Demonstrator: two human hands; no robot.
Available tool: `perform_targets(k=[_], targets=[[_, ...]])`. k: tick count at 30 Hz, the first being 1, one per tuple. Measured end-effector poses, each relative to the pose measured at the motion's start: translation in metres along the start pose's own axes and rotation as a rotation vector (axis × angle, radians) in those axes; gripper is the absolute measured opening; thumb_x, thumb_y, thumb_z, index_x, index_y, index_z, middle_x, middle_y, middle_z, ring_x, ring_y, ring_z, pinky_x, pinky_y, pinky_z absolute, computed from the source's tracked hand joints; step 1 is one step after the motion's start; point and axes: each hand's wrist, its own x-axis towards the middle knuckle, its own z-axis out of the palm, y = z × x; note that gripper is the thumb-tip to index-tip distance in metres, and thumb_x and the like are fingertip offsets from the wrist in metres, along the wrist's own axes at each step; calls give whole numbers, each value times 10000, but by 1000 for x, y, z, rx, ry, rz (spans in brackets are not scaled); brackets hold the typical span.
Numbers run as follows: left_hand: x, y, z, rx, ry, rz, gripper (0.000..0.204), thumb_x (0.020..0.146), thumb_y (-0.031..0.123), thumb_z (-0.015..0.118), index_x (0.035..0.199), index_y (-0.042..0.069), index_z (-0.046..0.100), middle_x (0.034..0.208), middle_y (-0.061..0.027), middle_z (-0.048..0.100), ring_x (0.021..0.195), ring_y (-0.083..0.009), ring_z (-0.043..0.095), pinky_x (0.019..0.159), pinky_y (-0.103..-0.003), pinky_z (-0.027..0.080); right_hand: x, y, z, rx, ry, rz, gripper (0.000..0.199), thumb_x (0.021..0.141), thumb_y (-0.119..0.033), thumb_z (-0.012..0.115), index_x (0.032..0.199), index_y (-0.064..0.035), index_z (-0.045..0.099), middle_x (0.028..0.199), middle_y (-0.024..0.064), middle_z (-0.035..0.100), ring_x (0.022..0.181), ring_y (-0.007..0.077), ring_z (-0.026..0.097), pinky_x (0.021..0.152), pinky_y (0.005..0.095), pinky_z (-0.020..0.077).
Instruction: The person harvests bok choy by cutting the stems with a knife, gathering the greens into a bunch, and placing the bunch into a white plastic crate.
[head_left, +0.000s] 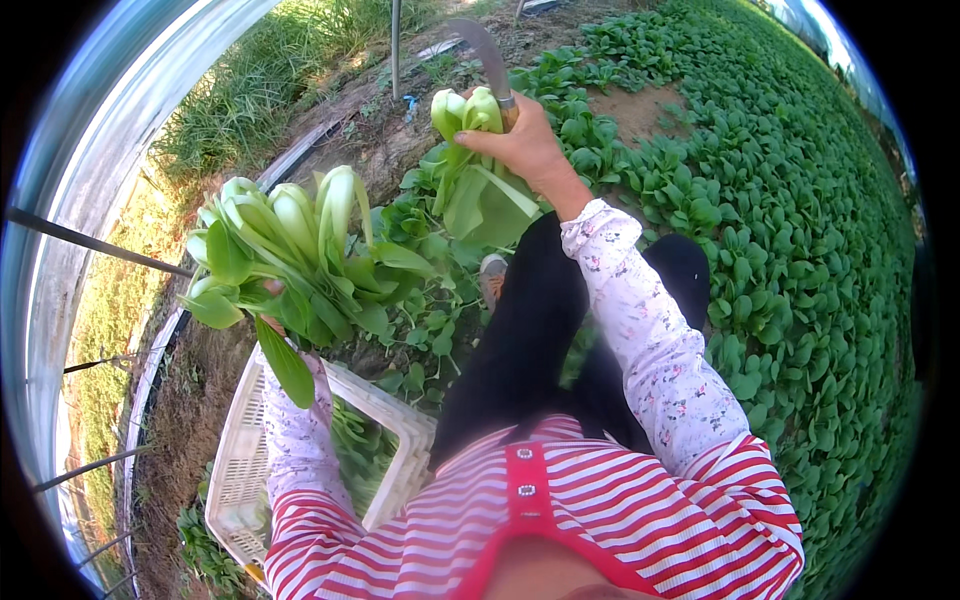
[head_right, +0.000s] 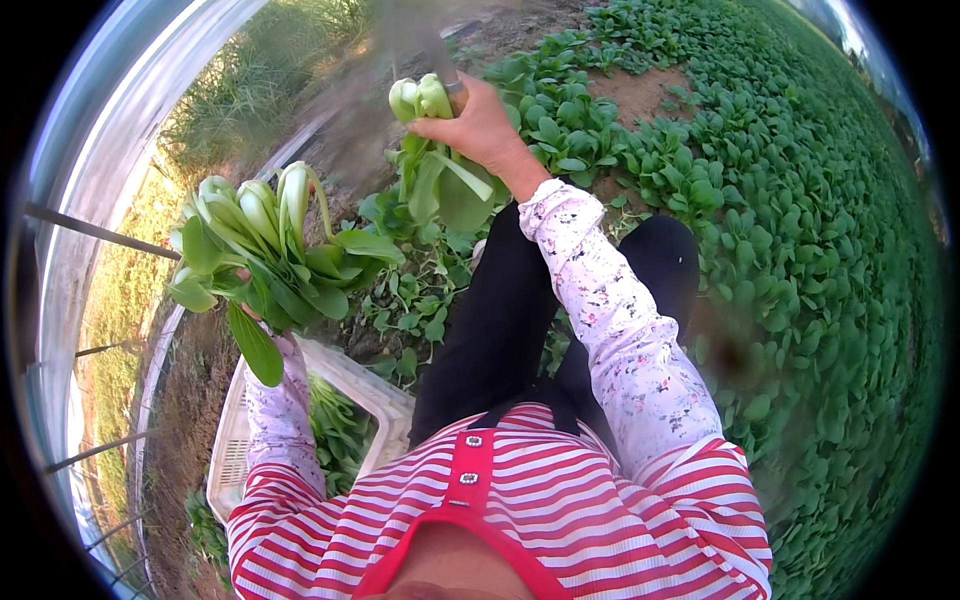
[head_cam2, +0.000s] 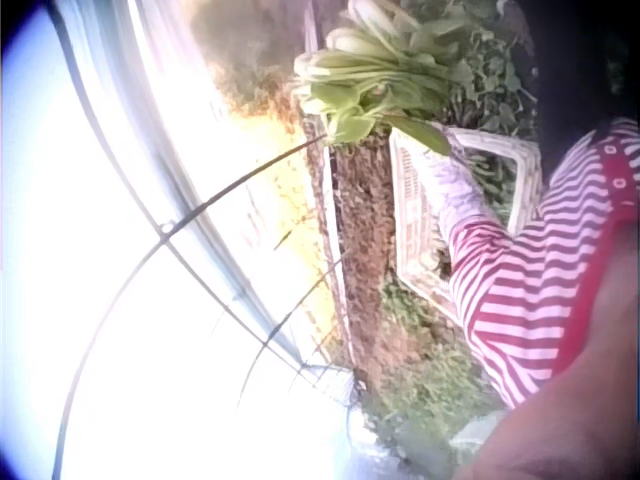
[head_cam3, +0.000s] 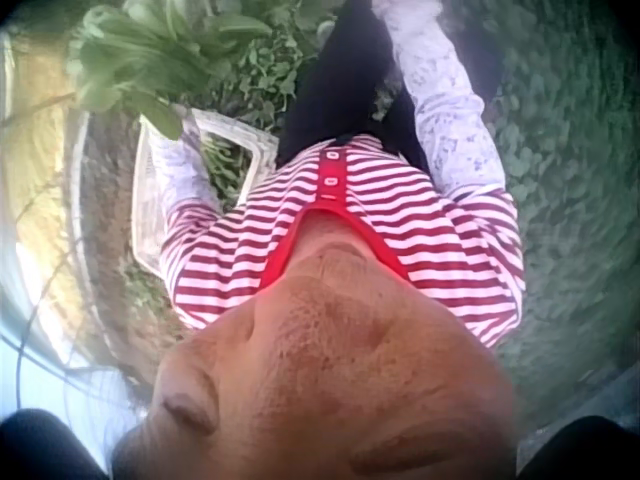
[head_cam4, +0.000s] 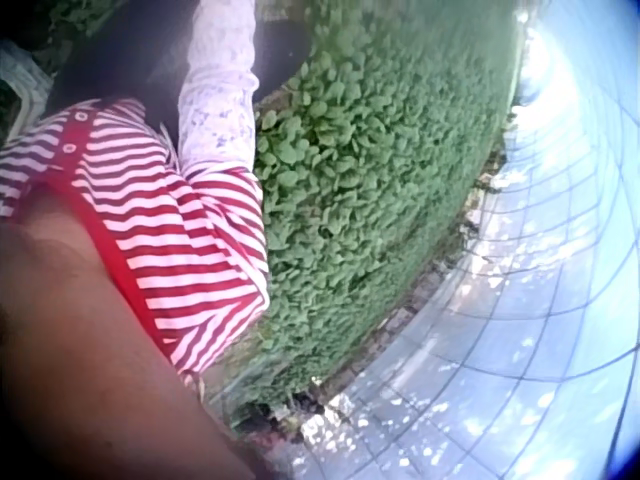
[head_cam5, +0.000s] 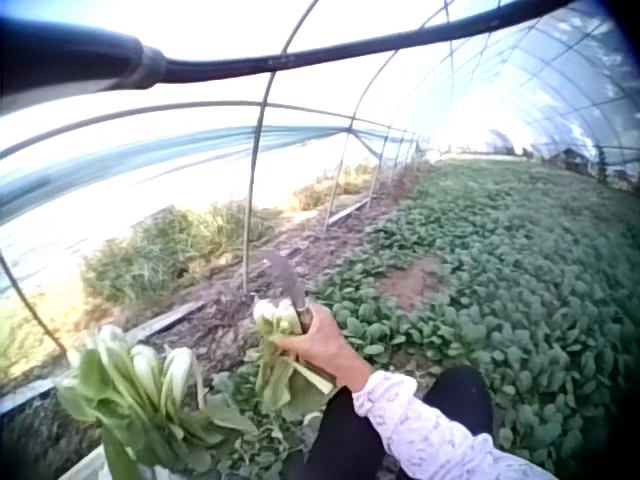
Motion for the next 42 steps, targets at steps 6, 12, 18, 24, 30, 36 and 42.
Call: perform_targets(k=[6,12,18,24,30,36,42], targets=[[18,-25,40,-46,-69,-14,486,856,252,670,1264,27,533,1113,-115,643,958,-244,649,820,-362,553,-11,-15,27,393,-249,176,422,737,-55,748,1126,-17,589,986,63,653,862,130,630,800,292,521],[49,-46,80,-91,-145,-15,486,859,258,664,1265,25,533,1118,-119,641,962,-247,648,823,-365,553,-22,-28,40,715,-273,243,441,747,-97,717,1142,-28,533,987,64,626,889,147,627,823,306,527],[52,-73,99,-126,-171,-34,487,862,263,659,1265,22,532,1122,-124,640,967,-251,648,826,-368,553,-15,-35,42,656,-293,265,400,781,-129,704,1131,-14,548,1002,65,622,892,142,623,817,298,521],[26,-92,86,-155,-138,-62,488,865,269,653,1266,20,532,1127,-128,639,971,-254,647,828,-370,553,-4,-36,24,221,-327,319,486,763,-78,757,1178,23,525,1011,66,622,923,130,612,819,272,508],[-2,-105,76,-152,-98,-84,489,868,274,648,1267,17,531,1131,-132,637,975,-257,647,831,-373,553,-12,-15,42,98,-178,128,584,737,-192,816,1198,30,535,1004,84,655,930,158,623,832,319,504],[-22,-112,61,-145,-57,-111,490,871,280,642,1268,15,530,1136,-137,636,979,-261,646,834,-376,554,-16,-1,53,-375,-120,-59,674,716,-427,803,1209,-26,579,1039,158,667,907,280,653,830,350,502],[-31,-109,53,-140,-23,-105,491,874,286,637,1268,12,530,1140,-141,634,984,-264,645,836,-379,554,-13,-14,49,-405,-212,-32,520,748,-395,787,1058,-6,638,838,75,659,705,193,595,665,318,493]])
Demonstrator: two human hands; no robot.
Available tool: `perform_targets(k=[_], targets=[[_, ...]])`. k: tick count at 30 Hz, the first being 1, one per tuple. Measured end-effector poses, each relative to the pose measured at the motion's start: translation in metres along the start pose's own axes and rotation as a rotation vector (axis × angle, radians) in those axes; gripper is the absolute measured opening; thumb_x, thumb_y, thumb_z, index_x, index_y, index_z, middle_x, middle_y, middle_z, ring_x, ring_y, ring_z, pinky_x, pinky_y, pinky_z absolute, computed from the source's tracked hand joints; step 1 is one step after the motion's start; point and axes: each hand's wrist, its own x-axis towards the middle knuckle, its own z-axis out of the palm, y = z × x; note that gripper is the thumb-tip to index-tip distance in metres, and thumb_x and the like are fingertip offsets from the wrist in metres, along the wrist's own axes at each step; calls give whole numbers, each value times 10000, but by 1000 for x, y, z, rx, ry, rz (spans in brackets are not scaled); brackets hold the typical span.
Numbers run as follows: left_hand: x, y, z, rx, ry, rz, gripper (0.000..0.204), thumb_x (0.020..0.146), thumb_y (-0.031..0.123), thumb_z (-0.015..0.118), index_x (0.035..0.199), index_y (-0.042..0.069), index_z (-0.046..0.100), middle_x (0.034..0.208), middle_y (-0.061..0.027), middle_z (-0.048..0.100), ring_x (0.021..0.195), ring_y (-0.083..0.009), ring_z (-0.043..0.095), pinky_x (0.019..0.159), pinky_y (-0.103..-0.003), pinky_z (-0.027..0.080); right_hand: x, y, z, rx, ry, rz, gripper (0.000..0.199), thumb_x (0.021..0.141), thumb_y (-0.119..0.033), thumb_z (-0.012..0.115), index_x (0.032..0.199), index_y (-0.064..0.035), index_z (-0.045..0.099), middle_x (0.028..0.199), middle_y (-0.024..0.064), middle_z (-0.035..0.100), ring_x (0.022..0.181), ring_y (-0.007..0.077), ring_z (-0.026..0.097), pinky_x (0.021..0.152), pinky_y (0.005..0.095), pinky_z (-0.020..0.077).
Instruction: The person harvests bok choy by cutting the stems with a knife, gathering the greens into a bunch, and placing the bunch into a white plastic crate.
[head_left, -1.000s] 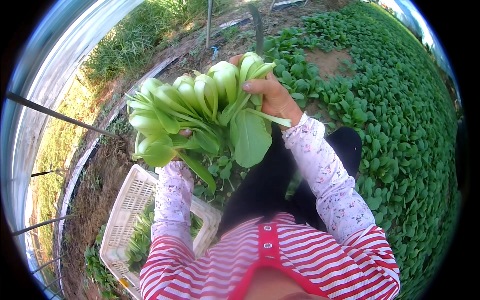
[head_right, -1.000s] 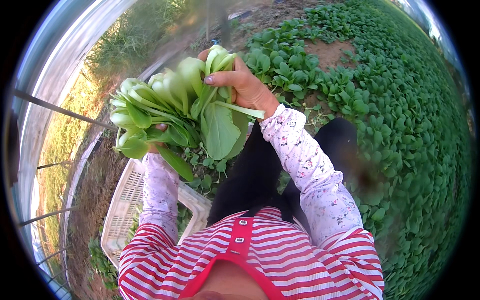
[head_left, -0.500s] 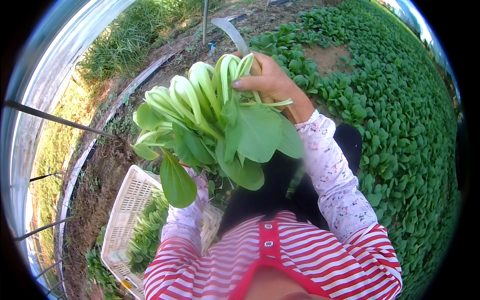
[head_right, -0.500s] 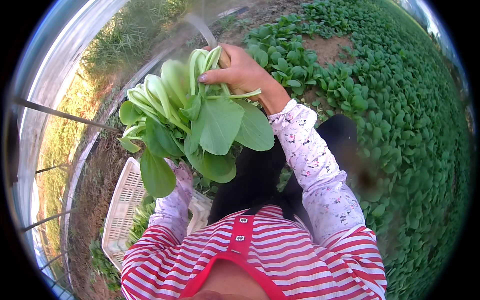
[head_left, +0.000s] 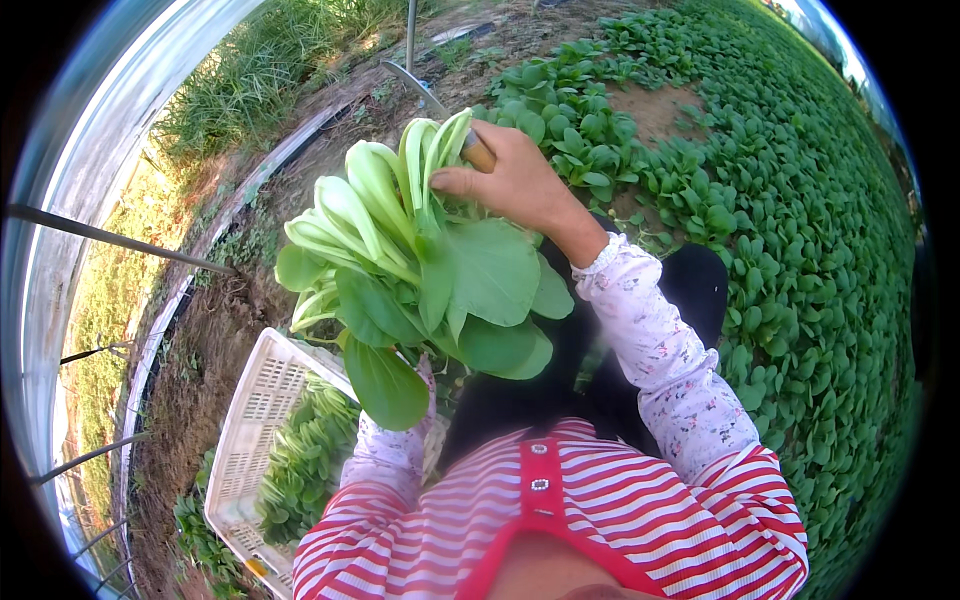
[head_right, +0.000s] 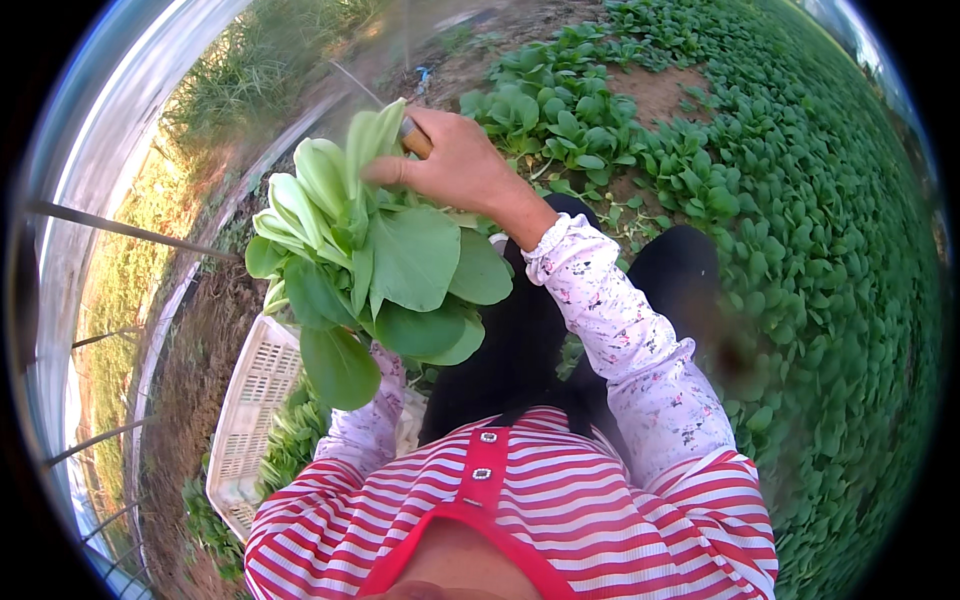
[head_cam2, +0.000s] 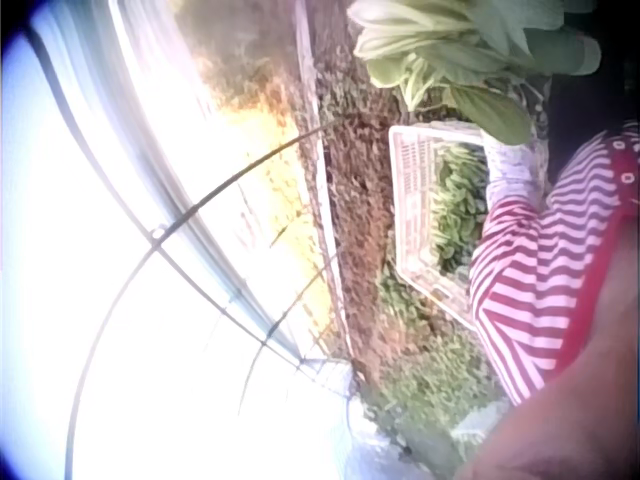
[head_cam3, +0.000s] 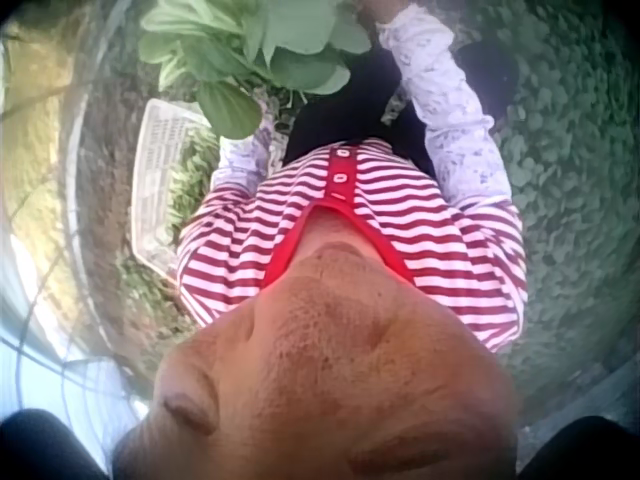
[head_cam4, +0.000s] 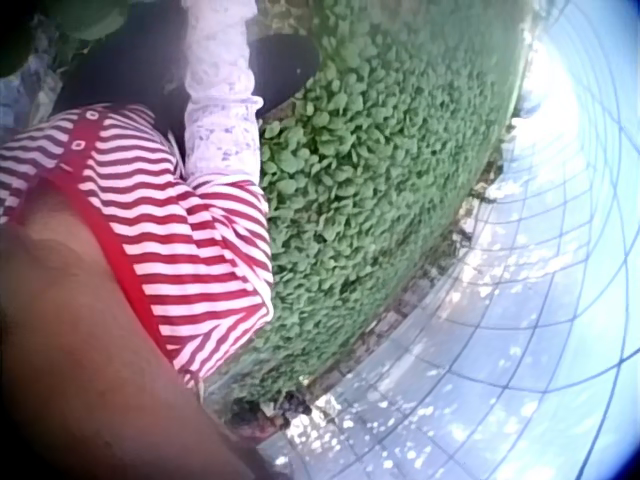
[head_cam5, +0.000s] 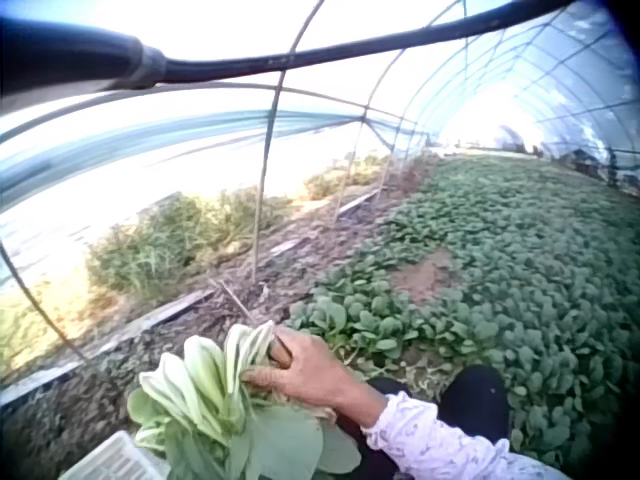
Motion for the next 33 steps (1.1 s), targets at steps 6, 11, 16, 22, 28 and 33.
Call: perform_targets(k=[6,11,16,22,28,33], targets=[[-1,16,-7,1,31,50,493,878,291,631,1269,10,529,1145,-146,633,988,-268,645,839,-382,554,-18,-19,-21,307,-272,288,337,783,-228,741,1038,-28,647,787,-2,636,593,51,489,481,217,370],[-12,37,-21,-16,61,126,494,880,296,627,1270,8,529,1148,-149,632,992,-271,644,841,-384,554,-15,4,12,348,-299,263,384,748,-36,716,1121,-21,626,900,24,665,501,18,447,407,182,323],[-36,58,-35,-46,105,234,496,883,301,622,1270,6,528,1152,-153,630,995,-274,644,843,-387,554,-13,-1,39,378,-512,349,406,819,-84,716,1199,-35,585,846,5,650,438,4,397,355,179,266],[-86,93,-60,-29,193,376,498,886,306,617,1271,3,528,1157,-157,629,999,-277,643,846,-389,554,-7,19,56,347,-277,366,254,849,-152,684,1068,-29,646,582,-6,534,403,27,405,337,203,258],[-136,120,-78,-32,258,501,500,889,312,611,1272,1,527,1161,-162,628,1004,-280,643,849,-392,554,-8,2,93,353,-625,226,685,746,-216,763,1352,-37,498,1155,57,640,504,10,430,427,173,360],[-143,106,-67,-74,252,540,502,892,317,607,1272,-1,527,1165,-165,626,1007,-283,642,851,-395,554,-26,-20,143,816,-783,376,726,751,-214,774,1357,31,457,1087,85,654,475,22,429,433,174,376]])
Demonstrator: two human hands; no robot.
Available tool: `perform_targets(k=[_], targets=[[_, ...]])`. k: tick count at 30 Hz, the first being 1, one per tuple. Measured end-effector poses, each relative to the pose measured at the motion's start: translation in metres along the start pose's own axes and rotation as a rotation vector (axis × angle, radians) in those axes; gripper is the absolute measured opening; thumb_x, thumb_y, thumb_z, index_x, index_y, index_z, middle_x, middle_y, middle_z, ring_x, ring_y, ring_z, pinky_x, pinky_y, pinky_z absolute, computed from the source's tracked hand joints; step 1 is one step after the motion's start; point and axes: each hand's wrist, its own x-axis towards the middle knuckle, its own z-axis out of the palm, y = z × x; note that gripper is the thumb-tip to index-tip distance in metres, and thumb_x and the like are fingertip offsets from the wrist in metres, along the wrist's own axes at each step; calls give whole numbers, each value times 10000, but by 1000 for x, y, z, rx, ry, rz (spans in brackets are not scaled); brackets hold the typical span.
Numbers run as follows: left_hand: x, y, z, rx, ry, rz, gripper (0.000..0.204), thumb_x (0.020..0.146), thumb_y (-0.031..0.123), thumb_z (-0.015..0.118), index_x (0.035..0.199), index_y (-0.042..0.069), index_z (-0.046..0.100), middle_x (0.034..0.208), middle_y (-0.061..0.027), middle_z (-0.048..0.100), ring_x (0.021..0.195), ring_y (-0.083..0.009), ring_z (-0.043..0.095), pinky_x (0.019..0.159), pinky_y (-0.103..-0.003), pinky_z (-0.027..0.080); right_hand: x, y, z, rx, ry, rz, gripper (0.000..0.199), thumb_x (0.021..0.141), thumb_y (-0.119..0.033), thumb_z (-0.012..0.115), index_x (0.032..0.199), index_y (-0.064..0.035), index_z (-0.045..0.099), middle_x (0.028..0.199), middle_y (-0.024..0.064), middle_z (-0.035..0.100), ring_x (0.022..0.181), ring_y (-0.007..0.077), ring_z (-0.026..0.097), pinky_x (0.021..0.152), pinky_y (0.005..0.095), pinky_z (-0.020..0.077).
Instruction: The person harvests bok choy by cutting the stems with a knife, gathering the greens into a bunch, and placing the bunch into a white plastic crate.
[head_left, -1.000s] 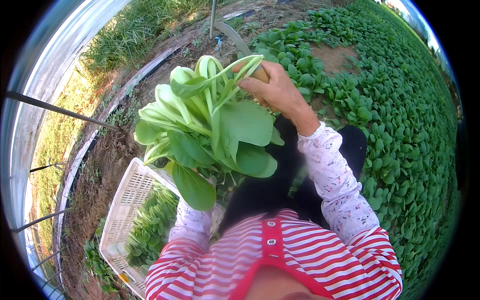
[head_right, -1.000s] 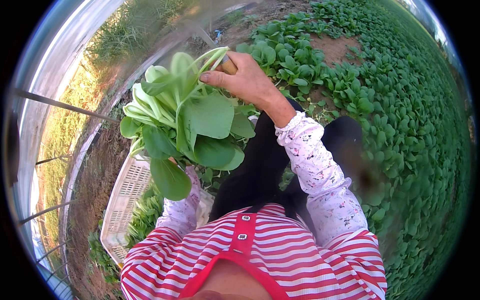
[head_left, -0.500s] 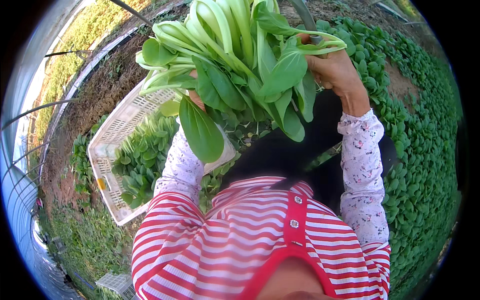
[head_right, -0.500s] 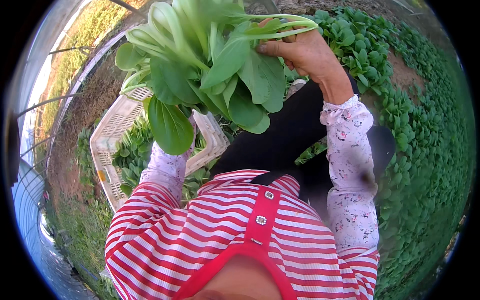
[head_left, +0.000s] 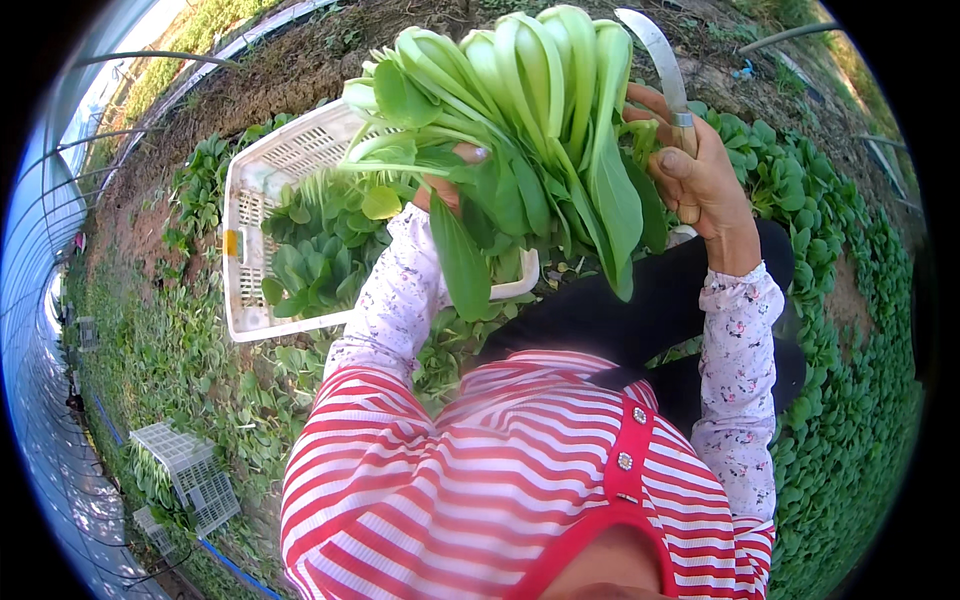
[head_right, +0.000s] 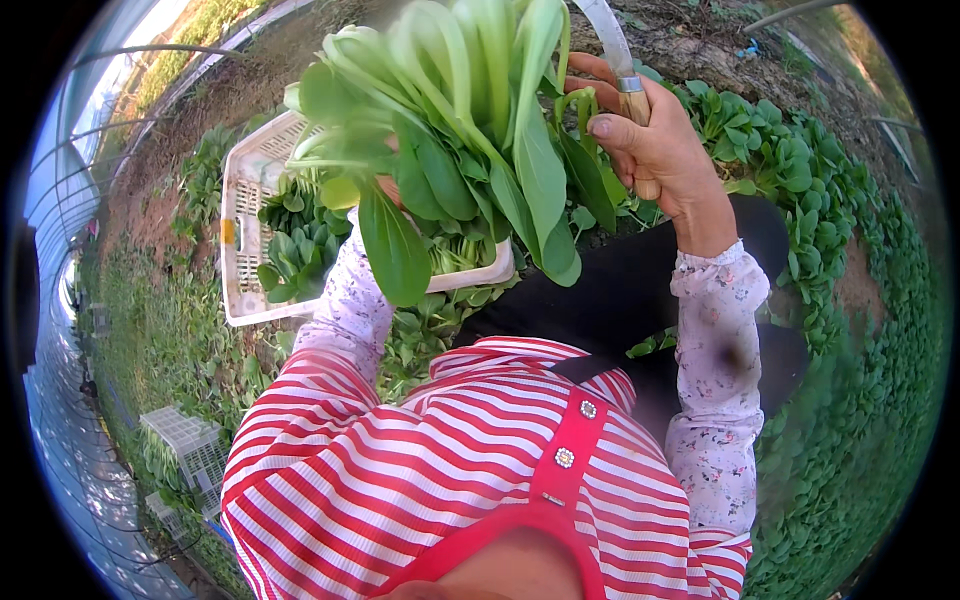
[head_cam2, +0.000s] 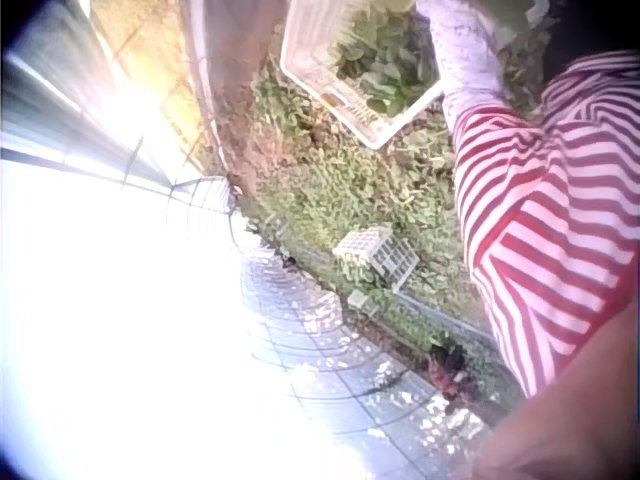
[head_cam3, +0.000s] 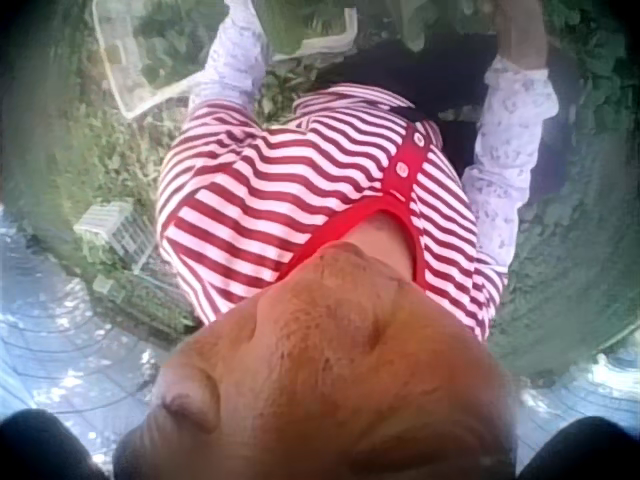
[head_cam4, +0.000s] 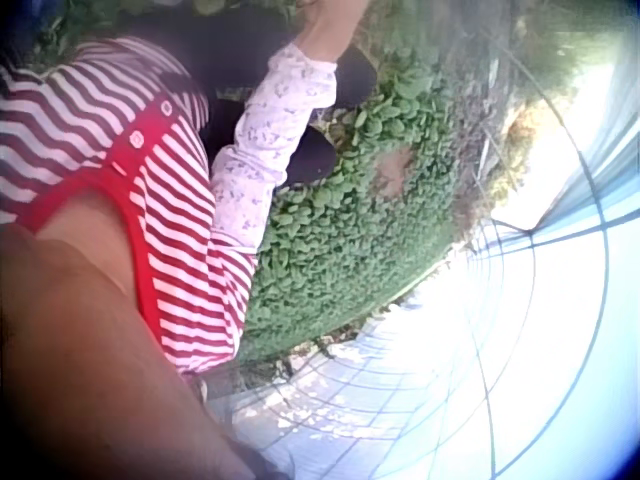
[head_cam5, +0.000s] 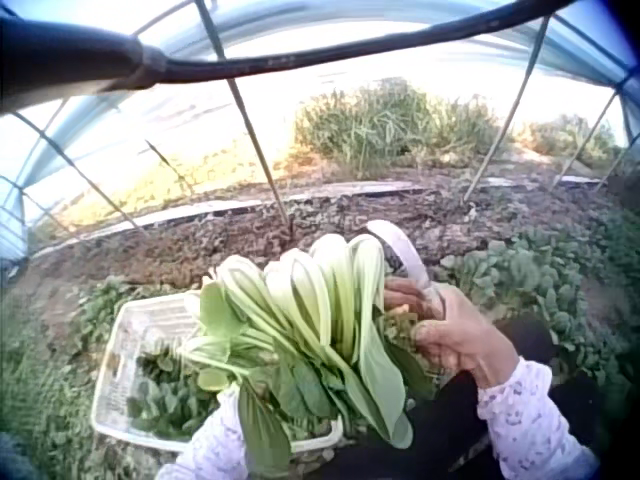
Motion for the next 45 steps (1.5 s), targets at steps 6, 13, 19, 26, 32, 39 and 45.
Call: perform_targets(k=[6,13,19,26,32,39,45], targets=[[-13,-6,-1,-31,18,11,505,895,322,601,1273,-4,526,1169,-170,625,1012,-287,642,853,-398,555,15,24,22,66,74,163,399,809,-239,753,1062,-2,555,749,-6,562,443,28,425,367,187,381],[-47,58,-57,89,152,35,508,899,329,595,1274,-7,525,1175,-175,623,1017,-291,641,857,-401,555,51,47,58,-235,-3,291,559,891,-247,672,1297,79,466,1198,171,638,464,24,400,399,193,383],[-90,137,-156,305,427,24,511,902,334,589,1274,-9,525,1179,-179,622,1021,-294,641,859,-404,555,66,66,56,-267,-16,394,441,906,-204,639,1232,62,509,1134,162,660,448,28,396,388,203,381],[-108,173,-290,590,871,-251,372,892,310,639,1161,54,619,947,-70,678,804,-221,655,716,-363,549,67,75,49,-250,4,417,379,891,-179,633,1181,46,541,929,135,674,413,41,393,376,219,367],[-100,169,-343,747,908,-386,289,886,232,649,1123,66,650,927,-78,696,781,-216,664,688,-360,544,64,77,35,-236,34,448,339,897,-155,604,1167,38,536,1031,165,680,424,36,407,373,216,382],[-92,227,-333,1988,575,-618,543,749,305,732,1215,56,604,1092,-190,675,1021,-307,643,880,-393,497,67,81,38,-246,59,486,316,898,-147,599,1156,24,537,1005,155,676,424,37,399,374,218,380],[-67,191,-320,2117,844,-530,773,746,180,688,1405,-31,343,1164,-286,612,1068,-382,619,926,-399,487,66,88,40,-268,29,506,309,893,-149,609,1139,24,539,990,147,671,437,38,405,376,216,378]])
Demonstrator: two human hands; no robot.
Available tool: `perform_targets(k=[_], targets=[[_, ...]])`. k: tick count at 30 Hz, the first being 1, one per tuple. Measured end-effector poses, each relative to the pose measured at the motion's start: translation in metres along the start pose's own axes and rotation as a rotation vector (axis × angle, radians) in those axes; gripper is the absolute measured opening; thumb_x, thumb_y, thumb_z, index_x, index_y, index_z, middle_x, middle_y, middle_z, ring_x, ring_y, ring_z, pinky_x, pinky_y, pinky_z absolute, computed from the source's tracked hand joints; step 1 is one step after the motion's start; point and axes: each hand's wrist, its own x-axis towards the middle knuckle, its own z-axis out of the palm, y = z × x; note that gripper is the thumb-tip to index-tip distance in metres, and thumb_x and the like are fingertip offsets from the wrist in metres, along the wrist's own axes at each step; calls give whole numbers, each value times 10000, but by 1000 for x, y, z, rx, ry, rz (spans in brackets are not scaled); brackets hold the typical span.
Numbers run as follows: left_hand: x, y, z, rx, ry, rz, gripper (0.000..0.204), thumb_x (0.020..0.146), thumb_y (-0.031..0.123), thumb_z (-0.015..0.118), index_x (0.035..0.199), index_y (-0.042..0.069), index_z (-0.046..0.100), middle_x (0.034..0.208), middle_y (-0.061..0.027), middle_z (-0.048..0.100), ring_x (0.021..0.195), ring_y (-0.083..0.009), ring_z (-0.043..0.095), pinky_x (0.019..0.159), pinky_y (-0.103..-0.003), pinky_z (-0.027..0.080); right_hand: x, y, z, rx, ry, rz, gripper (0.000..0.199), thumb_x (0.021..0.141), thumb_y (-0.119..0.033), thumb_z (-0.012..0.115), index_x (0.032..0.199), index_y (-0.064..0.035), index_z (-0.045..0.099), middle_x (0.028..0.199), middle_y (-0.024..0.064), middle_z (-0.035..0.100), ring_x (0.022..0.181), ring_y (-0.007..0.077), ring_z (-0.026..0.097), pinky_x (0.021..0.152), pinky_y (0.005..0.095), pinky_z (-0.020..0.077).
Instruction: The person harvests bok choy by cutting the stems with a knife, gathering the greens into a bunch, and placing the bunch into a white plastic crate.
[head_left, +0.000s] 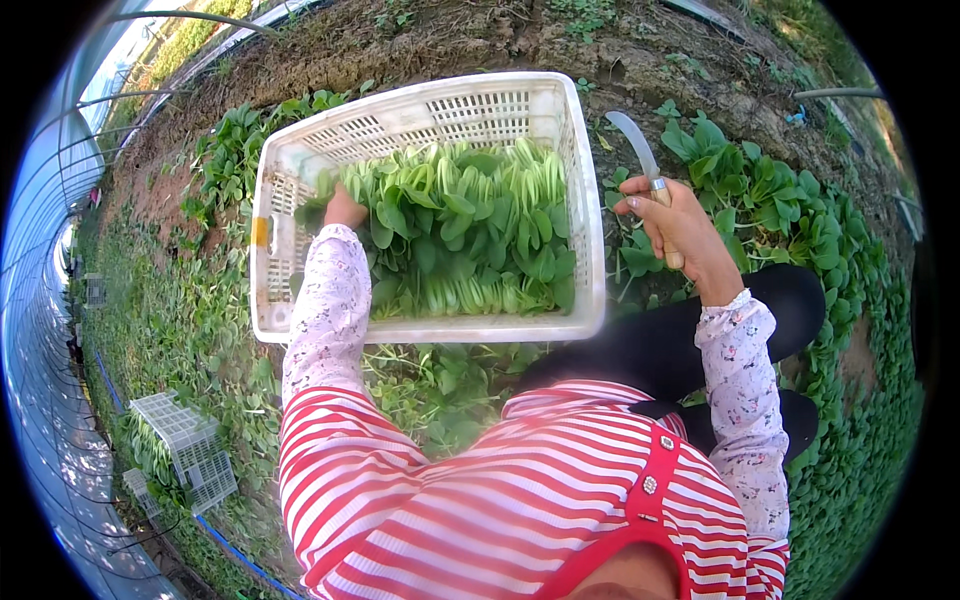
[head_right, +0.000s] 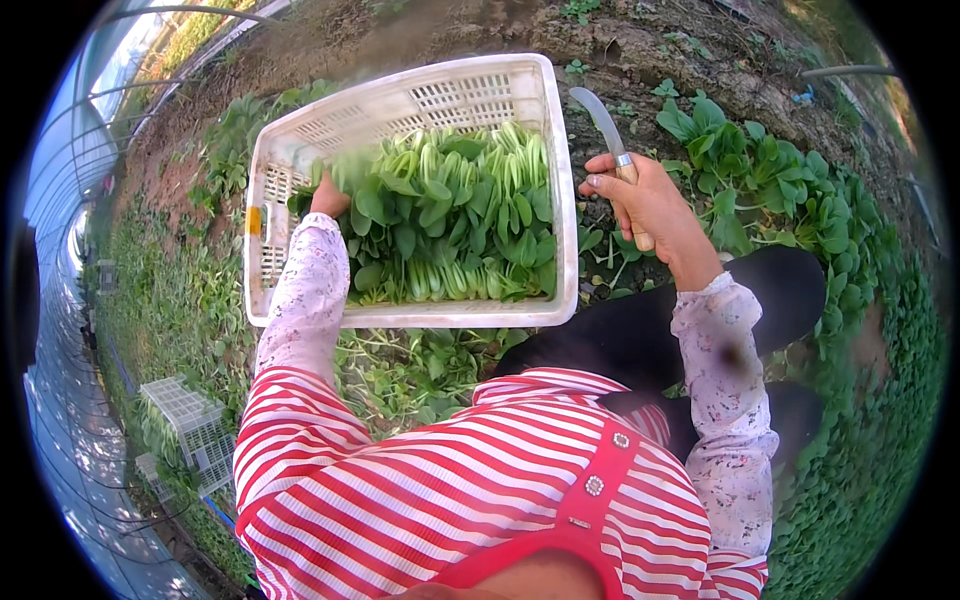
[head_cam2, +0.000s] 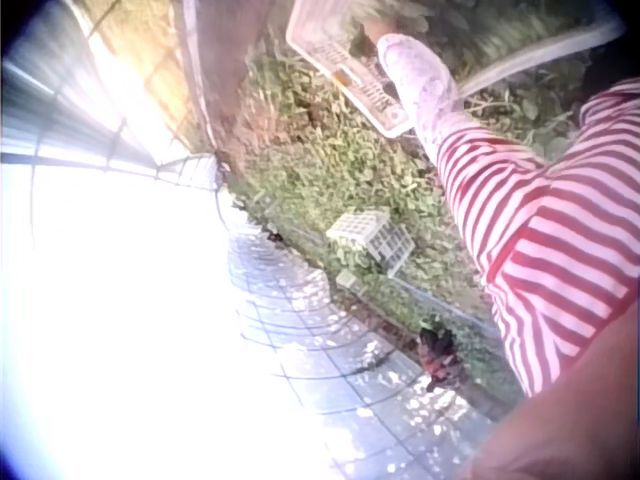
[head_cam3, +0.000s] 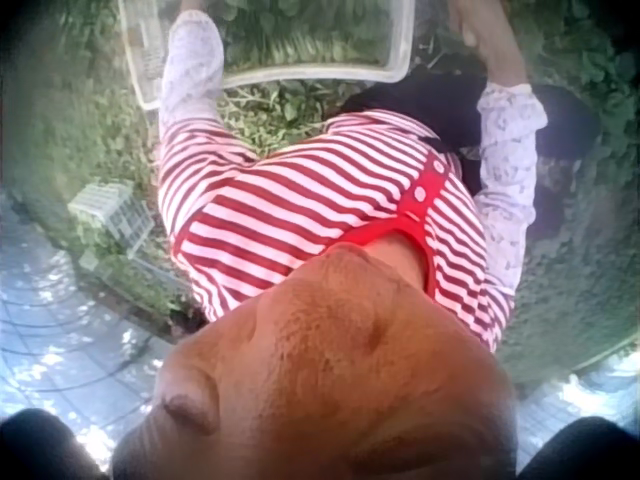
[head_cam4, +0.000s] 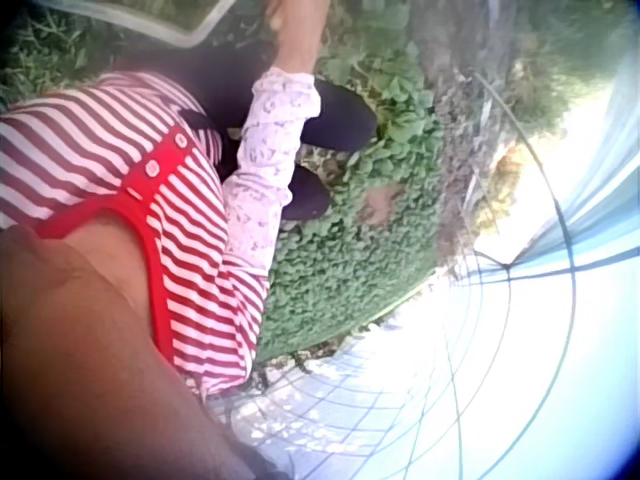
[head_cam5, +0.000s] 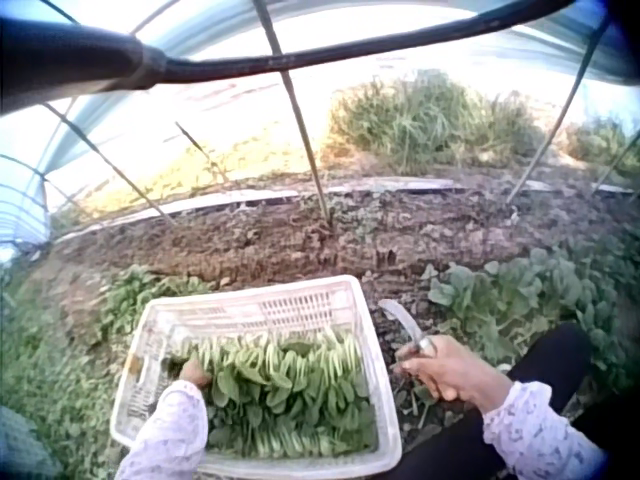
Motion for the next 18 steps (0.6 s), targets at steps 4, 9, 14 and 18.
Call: perform_targets(k=[4,9,14,18], targets=[[44,-34,-9,-811,-351,-312,706,714,346,763,1260,-56,566,1275,-190,580,1168,-253,538,977,-330,409,-1,-3,1,47,-6,-11,307,889,-152,614,1135,18,542,968,137,669,445,37,411,380,217,379],[25,-10,17,-687,-117,-214,1078,675,596,758,1437,-11,297,1457,-263,349,1310,-352,393,1079,-424,315,1,0,5,43,-19,-1,315,888,-155,616,1139,20,541,947,134,664,445,36,412,379,215,379],[-65,102,60,-4,38,-449,1284,654,712,711,1531,120,-15,1536,-311,126,1338,-536,279,1013,-717,207,-4,8,-13,19,65,25,312,889,-150,612,1141,19,543,925,126,660,447,34,420,379,214,379],[-34,37,145,450,439,-407,1087,789,628,631,1531,100,36,1497,-330,212,1249,-523,410,1032,-616,295,4,7,2,41,25,28,302,889,-147,613,1135,14,547,907,117,657,448,33,424,380,215,382]])
